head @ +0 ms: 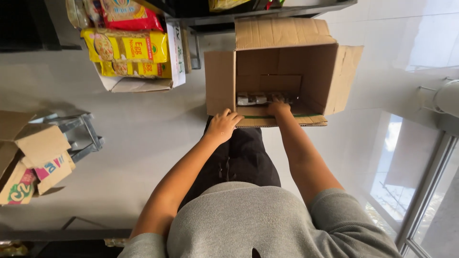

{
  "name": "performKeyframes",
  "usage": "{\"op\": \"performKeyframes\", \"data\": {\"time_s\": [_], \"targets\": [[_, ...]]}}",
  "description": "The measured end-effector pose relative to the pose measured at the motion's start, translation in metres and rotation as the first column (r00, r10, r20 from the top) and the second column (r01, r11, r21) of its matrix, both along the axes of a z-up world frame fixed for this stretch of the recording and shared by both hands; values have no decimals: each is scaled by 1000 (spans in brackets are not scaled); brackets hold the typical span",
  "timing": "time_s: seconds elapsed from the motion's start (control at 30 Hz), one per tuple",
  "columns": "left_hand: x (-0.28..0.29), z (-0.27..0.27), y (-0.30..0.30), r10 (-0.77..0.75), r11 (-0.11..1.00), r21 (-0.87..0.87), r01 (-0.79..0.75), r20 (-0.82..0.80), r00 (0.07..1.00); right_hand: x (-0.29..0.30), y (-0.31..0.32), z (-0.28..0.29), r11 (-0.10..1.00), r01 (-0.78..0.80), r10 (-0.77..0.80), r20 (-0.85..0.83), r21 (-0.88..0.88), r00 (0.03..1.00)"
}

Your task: The person unpacks small, individually wrapped packages from a cardboard box on the floor and arranges them on a display shelf. They repeatedly move between the box and the shelf, placing the items in neat rows alongside other packaged goods.

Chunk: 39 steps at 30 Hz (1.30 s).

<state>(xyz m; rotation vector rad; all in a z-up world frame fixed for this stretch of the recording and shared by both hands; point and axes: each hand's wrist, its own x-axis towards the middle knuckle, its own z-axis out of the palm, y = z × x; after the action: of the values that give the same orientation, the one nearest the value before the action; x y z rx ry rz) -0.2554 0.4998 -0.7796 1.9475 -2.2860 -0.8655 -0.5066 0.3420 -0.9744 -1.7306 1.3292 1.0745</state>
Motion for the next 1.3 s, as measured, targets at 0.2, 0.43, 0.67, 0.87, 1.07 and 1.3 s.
{"op": "performKeyframes", "data": {"time_s": [0.2, 0.43, 0.67, 0.87, 1.07, 1.3], "targets": [[6, 27, -4, 89, 995, -22, -92, -129, 988, 8, -12, 74, 960, -206, 230, 114, -191, 966], [19, -34, -14, 522, 843, 252, -476, -595, 611, 7, 3, 275, 624, -2, 439, 347, -782, 829], [42, 111, -86, 504, 706, 604, -370, -795, -337, 20, 50, 340, 467, 185, 548, 447, -865, 706], [67, 164, -76, 362, 750, 381, -540, -921, -147, 38, 43, 358, 265, 282, 672, 386, -922, 631], [142, 209, -19, 415, 562, 557, -612, -829, -375, 52, 21, 391, 243, 516, 719, 509, -822, 473], [265, 246, 13, 403, 584, 547, -599, -837, -371, 167, 42, 537, 468, 681, 716, 693, -564, 82]]}}
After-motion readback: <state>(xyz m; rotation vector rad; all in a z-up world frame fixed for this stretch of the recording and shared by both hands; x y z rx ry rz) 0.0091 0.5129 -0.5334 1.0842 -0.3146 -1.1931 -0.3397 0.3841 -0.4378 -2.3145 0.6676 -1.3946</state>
